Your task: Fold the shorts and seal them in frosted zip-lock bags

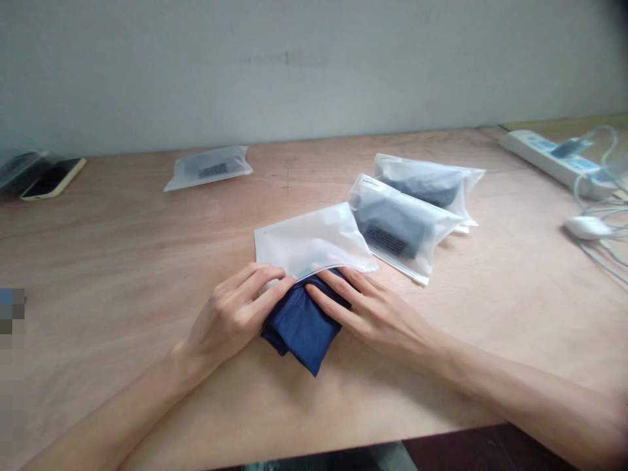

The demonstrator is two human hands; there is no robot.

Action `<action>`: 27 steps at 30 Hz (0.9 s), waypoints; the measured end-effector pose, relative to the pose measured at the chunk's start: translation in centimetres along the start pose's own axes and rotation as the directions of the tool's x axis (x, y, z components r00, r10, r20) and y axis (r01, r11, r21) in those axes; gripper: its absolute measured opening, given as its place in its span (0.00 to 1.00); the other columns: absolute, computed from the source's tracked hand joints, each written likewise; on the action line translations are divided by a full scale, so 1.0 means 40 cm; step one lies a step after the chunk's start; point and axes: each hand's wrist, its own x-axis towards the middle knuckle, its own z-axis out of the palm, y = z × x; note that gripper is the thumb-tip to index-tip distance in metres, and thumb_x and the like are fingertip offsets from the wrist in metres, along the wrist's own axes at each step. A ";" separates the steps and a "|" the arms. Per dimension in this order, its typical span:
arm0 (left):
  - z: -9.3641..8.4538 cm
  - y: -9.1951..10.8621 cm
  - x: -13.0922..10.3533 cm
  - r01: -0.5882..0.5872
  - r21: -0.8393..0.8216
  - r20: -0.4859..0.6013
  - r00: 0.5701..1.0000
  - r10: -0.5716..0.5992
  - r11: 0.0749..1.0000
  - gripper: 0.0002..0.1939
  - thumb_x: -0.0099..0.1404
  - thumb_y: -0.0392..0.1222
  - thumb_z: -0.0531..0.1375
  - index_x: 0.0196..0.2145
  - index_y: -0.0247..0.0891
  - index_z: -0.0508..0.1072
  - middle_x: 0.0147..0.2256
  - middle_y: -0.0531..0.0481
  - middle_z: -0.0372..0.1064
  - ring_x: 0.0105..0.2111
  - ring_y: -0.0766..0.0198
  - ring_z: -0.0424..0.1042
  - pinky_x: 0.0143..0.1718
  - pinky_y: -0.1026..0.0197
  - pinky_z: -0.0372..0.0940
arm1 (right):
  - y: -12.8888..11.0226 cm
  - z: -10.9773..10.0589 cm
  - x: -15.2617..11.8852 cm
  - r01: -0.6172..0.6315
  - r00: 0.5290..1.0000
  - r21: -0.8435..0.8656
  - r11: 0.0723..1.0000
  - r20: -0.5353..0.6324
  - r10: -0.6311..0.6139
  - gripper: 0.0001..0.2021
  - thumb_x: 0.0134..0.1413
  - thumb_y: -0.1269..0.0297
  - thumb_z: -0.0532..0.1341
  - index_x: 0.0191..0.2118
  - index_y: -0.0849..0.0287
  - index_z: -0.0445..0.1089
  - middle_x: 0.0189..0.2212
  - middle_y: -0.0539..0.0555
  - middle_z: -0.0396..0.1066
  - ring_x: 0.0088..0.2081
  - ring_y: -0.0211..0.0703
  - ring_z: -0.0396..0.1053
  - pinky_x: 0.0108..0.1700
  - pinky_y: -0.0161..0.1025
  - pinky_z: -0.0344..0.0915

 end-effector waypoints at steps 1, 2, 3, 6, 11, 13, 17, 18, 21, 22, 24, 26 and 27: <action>0.003 -0.002 0.001 0.030 0.041 0.008 0.999 -0.031 0.999 0.11 0.74 0.33 0.57 0.51 0.38 0.77 0.44 0.44 0.76 0.43 0.57 0.76 0.47 0.55 0.75 | -0.001 -0.001 -0.001 -0.007 1.000 -0.020 1.000 -0.006 0.007 0.23 0.70 0.73 0.53 0.67 0.67 0.63 0.64 0.70 0.67 0.62 0.64 0.67 0.55 0.57 0.73; 0.006 -0.005 0.001 0.065 0.073 0.008 0.998 -0.066 0.995 0.10 0.74 0.35 0.58 0.50 0.38 0.77 0.42 0.44 0.76 0.41 0.58 0.76 0.44 0.56 0.74 | -0.002 -0.003 -0.002 -0.014 1.000 -0.038 0.999 -0.009 0.014 0.23 0.70 0.73 0.54 0.67 0.66 0.64 0.64 0.69 0.67 0.61 0.63 0.68 0.54 0.56 0.74; 0.010 -0.008 0.001 0.105 0.091 0.006 0.994 -0.106 0.990 0.09 0.74 0.37 0.59 0.49 0.39 0.77 0.42 0.45 0.75 0.39 0.59 0.75 0.41 0.58 0.74 | -0.003 -0.004 -0.003 -0.019 1.000 -0.053 0.998 -0.007 0.019 0.23 0.69 0.73 0.54 0.67 0.66 0.64 0.64 0.69 0.67 0.61 0.62 0.68 0.53 0.54 0.74; 0.019 -0.010 -0.001 0.180 0.049 -0.039 0.983 -0.178 0.982 0.07 0.73 0.38 0.61 0.46 0.39 0.78 0.40 0.47 0.72 0.35 0.64 0.74 0.36 0.63 0.72 | -0.004 -0.005 -0.005 -0.041 0.999 -0.096 0.994 0.009 0.043 0.25 0.68 0.73 0.55 0.68 0.66 0.62 0.65 0.68 0.66 0.60 0.61 0.69 0.52 0.52 0.75; 0.017 0.012 0.000 0.128 -0.077 -0.166 0.976 -0.140 0.989 0.10 0.71 0.30 0.61 0.46 0.40 0.78 0.38 0.49 0.71 0.35 0.67 0.74 0.34 0.66 0.73 | -0.005 -0.008 -0.001 -0.081 0.996 -0.162 0.983 0.012 0.084 0.24 0.67 0.75 0.56 0.67 0.69 0.63 0.63 0.67 0.68 0.56 0.60 0.71 0.50 0.50 0.75; 0.014 0.023 0.000 0.114 -0.126 -0.188 0.973 -0.137 0.985 0.12 0.70 0.29 0.62 0.47 0.41 0.78 0.38 0.48 0.72 0.36 0.65 0.75 0.34 0.66 0.73 | -0.006 -0.009 0.002 -0.097 0.994 -0.185 0.978 0.023 0.103 0.25 0.65 0.75 0.57 0.66 0.69 0.64 0.61 0.67 0.70 0.54 0.60 0.72 0.47 0.49 0.76; 0.011 0.040 -0.006 0.127 -0.180 -0.207 0.965 -0.164 0.975 0.12 0.68 0.28 0.63 0.46 0.41 0.79 0.38 0.48 0.72 0.36 0.66 0.75 0.34 0.66 0.74 | -0.011 -0.009 0.002 -0.127 0.989 -0.234 0.964 0.046 0.141 0.25 0.63 0.75 0.58 0.65 0.68 0.65 0.59 0.67 0.72 0.48 0.59 0.74 0.41 0.49 0.76; 0.011 0.043 -0.007 0.135 -0.189 -0.208 0.963 -0.174 0.973 0.11 0.68 0.29 0.63 0.45 0.40 0.78 0.39 0.49 0.72 0.36 0.66 0.75 0.34 0.66 0.74 | -0.013 -0.008 0.001 -0.141 0.986 -0.244 0.960 0.049 0.158 0.25 0.63 0.76 0.58 0.65 0.67 0.65 0.59 0.67 0.72 0.48 0.59 0.74 0.40 0.49 0.76; 0.012 0.052 -0.006 0.128 -0.222 -0.200 0.964 -0.174 0.967 0.08 0.69 0.29 0.63 0.43 0.39 0.78 0.39 0.48 0.73 0.37 0.65 0.76 0.38 0.64 0.75 | -0.017 -0.005 -0.001 -0.185 0.978 -0.258 0.948 0.045 0.203 0.26 0.61 0.76 0.59 0.64 0.66 0.66 0.57 0.67 0.73 0.46 0.59 0.74 0.40 0.49 0.76; 0.013 0.054 -0.004 0.118 -0.228 -0.197 0.967 -0.165 0.966 0.07 0.69 0.29 0.63 0.42 0.38 0.78 0.39 0.48 0.73 0.38 0.65 0.76 0.39 0.64 0.75 | -0.017 -0.005 -0.001 -0.196 0.976 -0.256 0.947 0.039 0.212 0.25 0.61 0.76 0.60 0.64 0.66 0.67 0.56 0.67 0.73 0.46 0.59 0.74 0.40 0.49 0.76; 0.014 0.056 0.000 0.109 -0.221 -0.197 0.968 -0.154 0.969 0.07 0.69 0.29 0.64 0.41 0.37 0.77 0.39 0.48 0.73 0.38 0.66 0.76 0.39 0.65 0.75 | -0.012 -0.007 0.002 -0.199 0.977 -0.240 0.950 0.027 0.212 0.24 0.62 0.77 0.59 0.63 0.66 0.67 0.56 0.67 0.72 0.47 0.60 0.74 0.42 0.49 0.76; 0.015 0.054 0.004 0.137 -0.206 -0.206 0.962 -0.180 0.969 0.07 0.68 0.28 0.64 0.41 0.37 0.77 0.39 0.49 0.73 0.36 0.68 0.76 0.38 0.68 0.74 | -0.004 -0.010 0.007 -0.177 0.982 -0.210 0.961 0.024 0.186 0.24 0.64 0.76 0.58 0.65 0.68 0.65 0.58 0.70 0.71 0.53 0.63 0.72 0.49 0.53 0.75; 0.016 0.053 0.006 0.148 -0.204 -0.211 0.959 -0.191 0.968 0.07 0.68 0.28 0.65 0.41 0.37 0.77 0.39 0.49 0.73 0.36 0.70 0.75 0.38 0.69 0.73 | 0.002 -0.011 0.010 -0.155 0.986 -0.194 0.969 0.023 0.162 0.25 0.65 0.75 0.57 0.66 0.68 0.63 0.59 0.72 0.69 0.57 0.65 0.69 0.53 0.56 0.73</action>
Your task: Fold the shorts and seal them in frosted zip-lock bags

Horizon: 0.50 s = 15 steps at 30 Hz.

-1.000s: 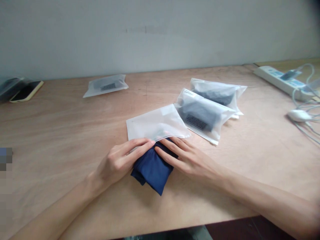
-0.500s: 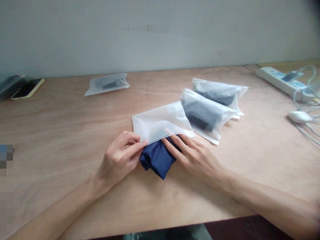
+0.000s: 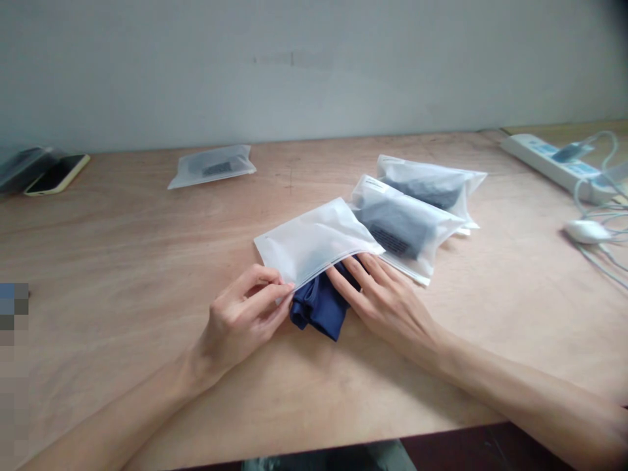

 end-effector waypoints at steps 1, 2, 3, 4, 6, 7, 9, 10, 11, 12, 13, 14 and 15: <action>0.001 -0.001 0.000 0.006 -0.003 -0.006 1.000 -0.006 1.000 0.08 0.68 0.27 0.65 0.41 0.37 0.77 0.39 0.50 0.73 0.36 0.70 0.75 0.38 0.70 0.73 | 0.005 0.001 0.004 0.032 0.999 0.015 0.999 -0.008 -0.032 0.25 0.66 0.74 0.57 0.68 0.68 0.61 0.60 0.73 0.67 0.60 0.68 0.67 0.57 0.59 0.70; 0.001 -0.002 0.000 0.006 -0.011 -0.008 1.000 -0.006 1.000 0.08 0.67 0.27 0.65 0.41 0.37 0.77 0.39 0.50 0.73 0.36 0.71 0.75 0.38 0.71 0.73 | 0.010 0.003 0.007 0.069 0.998 0.031 0.997 -0.012 -0.068 0.26 0.67 0.73 0.57 0.69 0.67 0.59 0.61 0.74 0.66 0.62 0.69 0.64 0.59 0.61 0.68; 0.002 -0.003 -0.001 0.001 -0.021 -0.008 1.000 -0.001 1.000 0.08 0.67 0.26 0.65 0.41 0.37 0.77 0.39 0.50 0.73 0.36 0.71 0.75 0.38 0.71 0.72 | 0.014 0.005 0.009 0.105 0.994 0.049 0.993 -0.013 -0.104 0.26 0.68 0.72 0.56 0.69 0.66 0.58 0.62 0.74 0.65 0.64 0.70 0.62 0.60 0.63 0.66; 0.002 -0.003 -0.001 -0.006 -0.030 -0.003 1.000 0.006 1.000 0.09 0.67 0.26 0.65 0.41 0.36 0.77 0.39 0.50 0.73 0.36 0.71 0.75 0.38 0.70 0.72 | 0.017 0.008 0.011 0.135 0.991 0.068 0.988 -0.010 -0.135 0.26 0.69 0.71 0.56 0.69 0.64 0.59 0.63 0.73 0.64 0.64 0.70 0.62 0.60 0.64 0.66; 0.001 -0.002 -0.003 -0.018 -0.041 0.008 1.000 0.018 0.999 0.09 0.66 0.26 0.65 0.40 0.37 0.77 0.38 0.50 0.72 0.35 0.70 0.74 0.37 0.69 0.72 | 0.017 0.012 0.010 0.147 0.989 0.098 0.984 0.018 -0.150 0.25 0.69 0.70 0.57 0.69 0.60 0.60 0.65 0.71 0.62 0.63 0.68 0.63 0.58 0.63 0.67; 0.001 -0.001 -0.003 -0.022 -0.045 0.010 1.000 0.023 0.999 0.09 0.66 0.26 0.65 0.40 0.37 0.77 0.38 0.50 0.72 0.35 0.69 0.74 0.37 0.68 0.72 | 0.015 0.013 0.009 0.124 0.991 0.097 0.988 0.040 -0.128 0.25 0.68 0.71 0.57 0.68 0.59 0.61 0.66 0.70 0.61 0.61 0.67 0.65 0.57 0.61 0.69; 0.000 0.000 -0.002 -0.031 -0.050 0.012 0.999 0.032 0.998 0.08 0.66 0.26 0.65 0.39 0.36 0.77 0.38 0.49 0.72 0.36 0.68 0.74 0.38 0.67 0.72 | 0.005 0.011 0.004 0.051 0.996 0.055 0.997 0.073 -0.055 0.28 0.65 0.73 0.59 0.69 0.58 0.61 0.67 0.70 0.61 0.56 0.64 0.69 0.51 0.57 0.73; -0.001 0.001 -0.002 -0.035 -0.050 0.008 0.999 0.035 0.998 0.08 0.66 0.26 0.65 0.39 0.36 0.77 0.38 0.49 0.72 0.36 0.68 0.75 0.38 0.67 0.72 | -0.002 0.008 0.002 0.014 0.997 0.022 1.000 0.078 -0.016 0.29 0.64 0.73 0.60 0.69 0.58 0.60 0.66 0.70 0.61 0.53 0.63 0.71 0.48 0.54 0.74; 0.000 0.002 -0.002 -0.038 -0.048 0.005 0.999 0.038 0.998 0.08 0.66 0.26 0.65 0.39 0.36 0.76 0.38 0.49 0.72 0.36 0.68 0.75 0.38 0.67 0.72 | -0.010 0.005 -0.001 -0.017 0.997 -0.014 1.000 0.077 0.018 0.31 0.62 0.74 0.61 0.70 0.58 0.60 0.66 0.70 0.63 0.51 0.62 0.72 0.46 0.53 0.74; 0.000 0.002 -0.002 -0.042 -0.046 0.001 0.999 0.042 0.998 0.08 0.66 0.25 0.65 0.38 0.36 0.76 0.38 0.49 0.72 0.36 0.68 0.75 0.38 0.67 0.72 | -0.017 0.002 -0.002 -0.043 0.996 -0.047 0.998 0.071 0.046 0.32 0.61 0.75 0.62 0.70 0.58 0.60 0.65 0.70 0.64 0.49 0.62 0.73 0.43 0.51 0.75; 0.001 0.003 -0.003 -0.047 -0.047 -0.002 0.999 0.047 0.998 0.08 0.66 0.25 0.65 0.38 0.36 0.76 0.38 0.49 0.72 0.36 0.68 0.75 0.38 0.67 0.71 | -0.024 0.000 -0.004 -0.063 0.996 -0.077 0.995 0.062 0.067 0.33 0.60 0.75 0.63 0.70 0.59 0.60 0.64 0.70 0.65 0.48 0.61 0.73 0.42 0.50 0.75; 0.003 0.004 -0.004 -0.054 -0.053 -0.003 0.999 0.054 0.997 0.08 0.66 0.25 0.65 0.38 0.36 0.75 0.38 0.49 0.72 0.36 0.68 0.75 0.38 0.67 0.71 | -0.030 -0.001 -0.005 -0.079 0.995 -0.106 0.991 0.053 0.085 0.34 0.59 0.75 0.63 0.70 0.59 0.60 0.63 0.70 0.66 0.47 0.61 0.73 0.41 0.50 0.75; 0.004 0.004 -0.006 -0.062 -0.061 -0.003 0.998 0.062 0.996 0.08 0.65 0.25 0.66 0.38 0.35 0.75 0.38 0.49 0.72 0.37 0.68 0.75 0.39 0.67 0.71 | -0.034 -0.002 -0.006 -0.093 0.994 -0.134 0.987 0.047 0.100 0.34 0.58 0.76 0.63 0.70 0.60 0.60 0.62 0.70 0.67 0.45 0.60 0.73 0.41 0.49 0.75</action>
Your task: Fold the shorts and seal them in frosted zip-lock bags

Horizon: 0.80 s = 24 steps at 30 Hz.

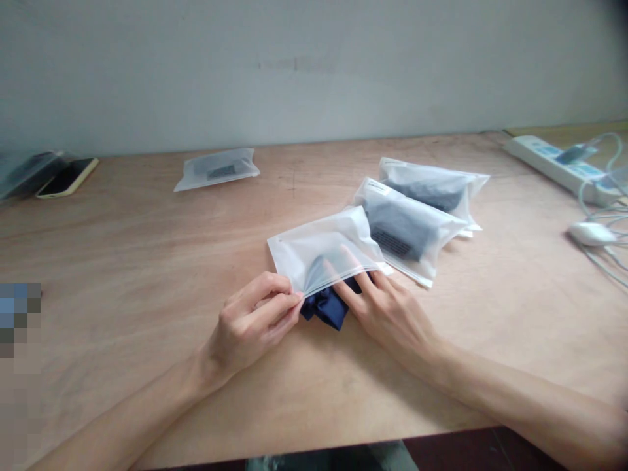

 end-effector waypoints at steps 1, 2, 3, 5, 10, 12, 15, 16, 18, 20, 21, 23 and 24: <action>0.002 0.000 -0.002 -0.010 -0.008 0.001 1.000 0.010 1.000 0.09 0.65 0.24 0.66 0.38 0.35 0.75 0.38 0.49 0.73 0.37 0.67 0.75 0.39 0.67 0.71 | -0.004 0.000 -0.001 -0.013 1.000 -0.025 1.000 -0.005 0.013 0.33 0.58 0.76 0.63 0.70 0.61 0.61 0.61 0.69 0.69 0.44 0.59 0.73 0.40 0.49 0.75; 0.003 0.001 -0.004 -0.019 -0.014 0.001 1.000 0.019 1.000 0.09 0.65 0.24 0.66 0.39 0.35 0.75 0.38 0.49 0.73 0.37 0.67 0.75 0.39 0.67 0.71 | -0.006 0.001 -0.002 -0.025 1.000 -0.047 0.999 -0.011 0.024 0.33 0.58 0.76 0.62 0.69 0.61 0.62 0.60 0.69 0.70 0.43 0.59 0.73 0.40 0.49 0.75; 0.005 0.001 -0.006 -0.026 -0.017 -0.001 1.000 0.026 1.000 0.09 0.65 0.24 0.66 0.39 0.34 0.75 0.38 0.49 0.73 0.37 0.67 0.75 0.39 0.67 0.71 | -0.008 0.002 -0.003 -0.035 0.999 -0.062 0.997 -0.018 0.034 0.32 0.59 0.76 0.61 0.69 0.62 0.62 0.59 0.69 0.71 0.42 0.59 0.73 0.39 0.49 0.74; 0.007 0.000 -0.008 -0.032 -0.016 -0.002 0.999 0.032 0.999 0.09 0.65 0.24 0.67 0.39 0.34 0.76 0.38 0.49 0.73 0.37 0.68 0.75 0.40 0.67 0.71 | -0.008 0.005 -0.003 -0.053 0.998 -0.072 0.996 -0.029 0.051 0.31 0.59 0.76 0.60 0.69 0.63 0.62 0.58 0.70 0.71 0.42 0.59 0.73 0.38 0.49 0.74; 0.006 -0.006 -0.009 -0.015 0.003 0.008 1.000 0.015 1.000 0.08 0.66 0.25 0.66 0.38 0.35 0.75 0.38 0.49 0.73 0.37 0.68 0.74 0.39 0.68 0.70 | 0.005 0.004 0.007 -0.004 0.999 0.030 1.000 -0.047 0.005 0.30 0.61 0.75 0.60 0.68 0.63 0.62 0.61 0.74 0.67 0.53 0.66 0.70 0.49 0.54 0.73; 0.005 -0.010 -0.009 -0.011 0.007 0.013 1.000 0.011 1.000 0.07 0.66 0.25 0.65 0.37 0.35 0.75 0.37 0.49 0.72 0.36 0.69 0.74 0.38 0.68 0.70 | 0.013 0.003 0.012 0.070 0.996 0.093 0.993 -0.062 -0.065 0.27 0.64 0.73 0.60 0.67 0.63 0.63 0.60 0.74 0.66 0.59 0.70 0.66 0.55 0.60 0.69; 0.004 -0.012 -0.008 -0.013 0.004 0.015 1.000 0.013 1.000 0.07 0.66 0.25 0.65 0.36 0.34 0.75 0.37 0.49 0.72 0.34 0.69 0.73 0.36 0.68 0.69 | 0.019 0.007 0.013 0.169 0.984 0.157 0.973 -0.074 -0.160 0.27 0.67 0.69 0.59 0.70 0.56 0.60 0.60 0.70 0.67 0.60 0.69 0.64 0.56 0.65 0.66; 0.004 -0.011 -0.007 -0.019 0.001 0.014 1.000 0.019 1.000 0.07 0.65 0.25 0.65 0.35 0.34 0.75 0.37 0.49 0.72 0.34 0.69 0.73 0.35 0.67 0.69 | 0.019 0.010 0.011 0.175 0.984 0.168 0.970 -0.065 -0.166 0.29 0.67 0.69 0.59 0.71 0.53 0.58 0.61 0.69 0.66 0.59 0.68 0.65 0.56 0.65 0.67; 0.004 -0.007 -0.007 -0.052 -0.010 0.009 0.999 0.052 0.999 0.08 0.64 0.24 0.66 0.35 0.33 0.75 0.36 0.49 0.72 0.34 0.68 0.73 0.36 0.67 0.70 | 0.016 0.014 0.006 0.138 0.990 0.174 0.975 -0.040 -0.133 0.33 0.66 0.69 0.60 0.73 0.49 0.55 0.63 0.69 0.64 0.58 0.67 0.66 0.55 0.63 0.68; 0.005 -0.002 -0.008 -0.100 -0.024 0.002 0.995 0.100 0.995 0.08 0.63 0.23 0.67 0.36 0.32 0.76 0.34 0.49 0.72 0.34 0.67 0.74 0.36 0.65 0.71 | 0.010 0.015 0.001 0.079 0.997 0.158 0.984 -0.031 -0.075 0.36 0.64 0.70 0.62 0.74 0.48 0.53 0.65 0.70 0.61 0.58 0.68 0.65 0.55 0.61 0.69; 0.005 0.001 -0.008 -0.123 -0.031 -0.001 0.992 0.123 0.992 0.09 0.63 0.22 0.67 0.36 0.32 0.76 0.34 0.48 0.72 0.34 0.67 0.74 0.37 0.65 0.71 | 0.006 0.013 -0.001 0.052 0.998 0.142 0.988 -0.028 -0.049 0.37 0.63 0.71 0.62 0.74 0.49 0.52 0.66 0.70 0.60 0.58 0.68 0.66 0.54 0.60 0.70; 0.006 0.004 -0.010 -0.163 -0.039 0.000 0.987 0.163 0.986 0.09 0.62 0.22 0.67 0.38 0.31 0.77 0.33 0.48 0.72 0.35 0.65 0.75 0.37 0.63 0.72 | -0.002 0.007 -0.004 0.000 1.000 0.093 0.996 -0.021 0.002 0.39 0.60 0.72 0.63 0.74 0.51 0.52 0.65 0.71 0.61 0.53 0.67 0.68 0.49 0.57 0.72; 0.007 0.005 -0.011 -0.179 -0.040 0.005 0.984 0.179 0.983 0.10 0.62 0.22 0.68 0.39 0.31 0.77 0.33 0.48 0.72 0.36 0.64 0.76 0.37 0.63 0.72 | -0.005 0.003 -0.005 -0.020 1.000 0.066 0.998 -0.020 0.021 0.39 0.60 0.72 0.63 0.74 0.52 0.52 0.64 0.71 0.63 0.50 0.65 0.69 0.46 0.56 0.73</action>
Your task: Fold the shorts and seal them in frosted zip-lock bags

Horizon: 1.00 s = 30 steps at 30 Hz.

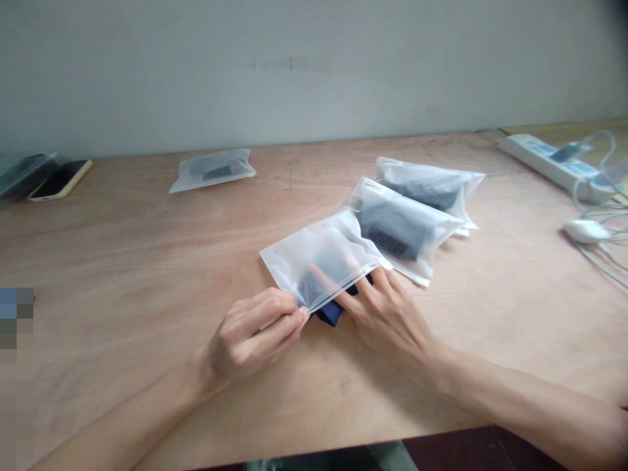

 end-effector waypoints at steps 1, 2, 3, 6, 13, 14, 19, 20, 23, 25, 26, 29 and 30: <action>0.000 0.001 0.000 -0.011 -0.001 0.006 1.000 0.011 1.000 0.10 0.62 0.22 0.68 0.39 0.30 0.77 0.33 0.48 0.73 0.36 0.63 0.76 0.37 0.62 0.73 | -0.002 -0.003 0.000 -0.015 1.000 -0.023 1.000 -0.003 0.015 0.38 0.60 0.72 0.63 0.74 0.54 0.53 0.62 0.72 0.64 0.46 0.63 0.70 0.42 0.55 0.73; 0.000 0.001 -0.001 -0.015 0.000 0.013 1.000 0.015 1.000 0.10 0.62 0.22 0.68 0.40 0.31 0.77 0.33 0.48 0.73 0.37 0.63 0.77 0.37 0.62 0.73 | -0.003 -0.006 0.001 -0.024 1.000 -0.037 0.999 -0.005 0.024 0.37 0.60 0.72 0.62 0.73 0.55 0.54 0.60 0.72 0.66 0.44 0.62 0.70 0.40 0.54 0.73; 0.000 0.001 -0.001 -0.009 0.002 0.015 1.000 0.009 1.000 0.10 0.62 0.23 0.68 0.39 0.31 0.77 0.33 0.48 0.73 0.36 0.63 0.77 0.37 0.62 0.73 | -0.003 -0.008 0.002 -0.026 1.000 -0.038 0.999 -0.009 0.025 0.36 0.61 0.72 0.61 0.73 0.57 0.55 0.58 0.72 0.68 0.42 0.61 0.70 0.39 0.54 0.73; -0.002 -0.003 -0.001 0.048 0.023 0.006 0.999 -0.048 0.999 0.08 0.63 0.24 0.67 0.37 0.33 0.76 0.33 0.50 0.73 0.33 0.66 0.75 0.35 0.64 0.72 | 0.004 -0.007 0.007 0.024 0.999 0.035 0.999 -0.029 -0.023 0.29 0.62 0.73 0.59 0.69 0.62 0.61 0.57 0.71 0.68 0.49 0.65 0.68 0.47 0.58 0.72; -0.017 -0.018 -0.001 0.116 0.104 -0.041 0.993 -0.112 0.988 0.08 0.63 0.26 0.68 0.36 0.36 0.77 0.34 0.50 0.73 0.32 0.68 0.75 0.34 0.66 0.70 | 0.017 0.002 0.009 0.180 0.984 0.293 0.939 -0.036 -0.177 0.22 0.65 0.73 0.56 0.63 0.63 0.65 0.64 0.69 0.62 0.63 0.68 0.59 0.59 0.65 0.65; -0.019 -0.019 0.001 0.111 0.108 -0.040 0.993 -0.107 0.988 0.08 0.63 0.25 0.68 0.36 0.36 0.77 0.34 0.50 0.73 0.32 0.68 0.75 0.34 0.66 0.70 | 0.017 0.003 0.009 0.162 0.986 0.319 0.934 -0.014 -0.166 0.24 0.65 0.74 0.56 0.65 0.62 0.64 0.66 0.69 0.60 0.66 0.69 0.57 0.61 0.66 0.64; -0.019 -0.018 0.002 0.103 0.097 -0.037 0.994 -0.100 0.990 0.09 0.63 0.25 0.67 0.36 0.37 0.77 0.33 0.51 0.73 0.32 0.68 0.75 0.35 0.65 0.71 | 0.017 0.008 0.005 0.076 0.993 0.370 0.926 0.059 -0.105 0.29 0.64 0.71 0.58 0.70 0.58 0.60 0.69 0.68 0.57 0.69 0.68 0.53 0.62 0.65 0.64; -0.018 -0.018 0.000 0.104 0.089 -0.038 0.994 -0.101 0.991 0.09 0.63 0.25 0.67 0.36 0.37 0.77 0.33 0.51 0.73 0.32 0.68 0.75 0.35 0.65 0.71 | 0.018 0.008 0.004 0.063 0.993 0.361 0.930 0.066 -0.093 0.29 0.65 0.71 0.59 0.70 0.58 0.59 0.69 0.68 0.57 0.69 0.68 0.54 0.62 0.65 0.64; -0.019 -0.019 -0.012 0.123 0.070 -0.037 0.992 -0.120 0.990 0.10 0.62 0.25 0.68 0.37 0.37 0.77 0.34 0.51 0.73 0.33 0.67 0.75 0.36 0.65 0.71 | 0.021 0.006 0.003 0.067 0.995 0.317 0.946 0.052 -0.088 0.30 0.65 0.71 0.59 0.71 0.61 0.58 0.68 0.70 0.57 0.68 0.67 0.55 0.61 0.64 0.64; -0.023 -0.020 -0.015 0.149 0.085 -0.041 0.988 -0.146 0.985 0.09 0.63 0.26 0.68 0.37 0.38 0.77 0.35 0.51 0.73 0.34 0.67 0.75 0.36 0.64 0.71 | 0.025 0.003 0.005 0.120 0.993 0.262 0.957 -0.017 -0.120 0.28 0.65 0.72 0.58 0.69 0.65 0.60 0.66 0.72 0.60 0.66 0.66 0.58 0.60 0.61 0.65; -0.027 -0.021 -0.013 0.161 0.103 -0.045 0.987 -0.157 0.982 0.09 0.63 0.27 0.68 0.36 0.39 0.77 0.36 0.51 0.74 0.34 0.67 0.75 0.36 0.64 0.71 | 0.027 0.002 0.005 0.150 0.988 0.227 0.962 -0.067 -0.139 0.25 0.65 0.73 0.58 0.67 0.67 0.63 0.64 0.72 0.62 0.65 0.65 0.60 0.58 0.59 0.67; -0.041 -0.026 -0.001 0.183 0.173 -0.091 0.981 -0.169 0.968 0.08 0.63 0.27 0.68 0.34 0.38 0.77 0.35 0.52 0.74 0.32 0.69 0.75 0.34 0.66 0.70 | 0.032 -0.001 0.005 0.197 0.968 0.117 0.973 -0.178 -0.175 0.20 0.65 0.76 0.56 0.61 0.71 0.68 0.56 0.70 0.71 0.59 0.60 0.66 0.54 0.53 0.70; -0.045 -0.027 0.004 0.189 0.188 -0.108 0.979 -0.171 0.964 0.08 0.63 0.27 0.69 0.34 0.38 0.77 0.35 0.52 0.74 0.30 0.70 0.74 0.33 0.67 0.69 | 0.033 -0.001 0.004 0.195 0.968 0.089 0.977 -0.179 -0.177 0.20 0.65 0.76 0.56 0.60 0.72 0.69 0.54 0.70 0.72 0.58 0.59 0.67 0.53 0.52 0.70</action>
